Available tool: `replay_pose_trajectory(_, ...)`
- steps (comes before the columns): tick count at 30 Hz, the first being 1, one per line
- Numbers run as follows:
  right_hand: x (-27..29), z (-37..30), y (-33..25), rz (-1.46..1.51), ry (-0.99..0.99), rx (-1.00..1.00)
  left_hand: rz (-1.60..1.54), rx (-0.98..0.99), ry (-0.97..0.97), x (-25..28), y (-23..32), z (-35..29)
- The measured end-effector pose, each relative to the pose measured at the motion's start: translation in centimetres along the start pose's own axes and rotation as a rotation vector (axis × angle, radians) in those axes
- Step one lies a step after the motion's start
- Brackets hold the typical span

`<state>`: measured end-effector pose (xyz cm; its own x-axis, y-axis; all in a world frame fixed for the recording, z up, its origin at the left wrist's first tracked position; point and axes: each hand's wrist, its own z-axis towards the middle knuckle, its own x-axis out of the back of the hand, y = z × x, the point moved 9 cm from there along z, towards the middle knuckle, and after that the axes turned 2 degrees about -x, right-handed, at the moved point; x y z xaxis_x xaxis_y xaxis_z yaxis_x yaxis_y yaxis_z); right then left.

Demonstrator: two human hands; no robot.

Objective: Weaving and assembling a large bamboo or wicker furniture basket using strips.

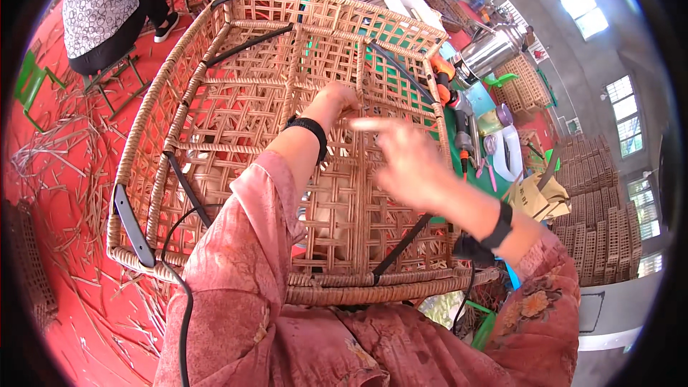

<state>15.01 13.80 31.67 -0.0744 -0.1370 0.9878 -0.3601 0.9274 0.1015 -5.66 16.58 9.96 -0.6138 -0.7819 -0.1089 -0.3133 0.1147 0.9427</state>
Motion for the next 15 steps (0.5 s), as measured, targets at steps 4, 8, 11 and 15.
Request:
replay_pose_trajectory(4, 4.0, 3.8, 9.4, 0.079, 0.792, -0.25, 0.273, 0.011, 0.0, 0.3, 1.2, -0.2)
replay_pose_trajectory(8, -10.4, 10.3, 14.3, 0.795, 0.107, -0.393, 0.544, -0.091, 0.005, 0.6, 2.8, -1.4)
replay_pose_trajectory(11, -14.1, 11.6, 14.3, 0.939, 0.143, -0.339, 0.441, -0.092, 0.039, 1.2, 2.8, -2.5)
replay_pose_trajectory(15, -14.1, 11.7, 13.4, 0.977, 0.138, -0.355, 0.356, -0.049, 0.051, 1.5, 3.4, -3.5)
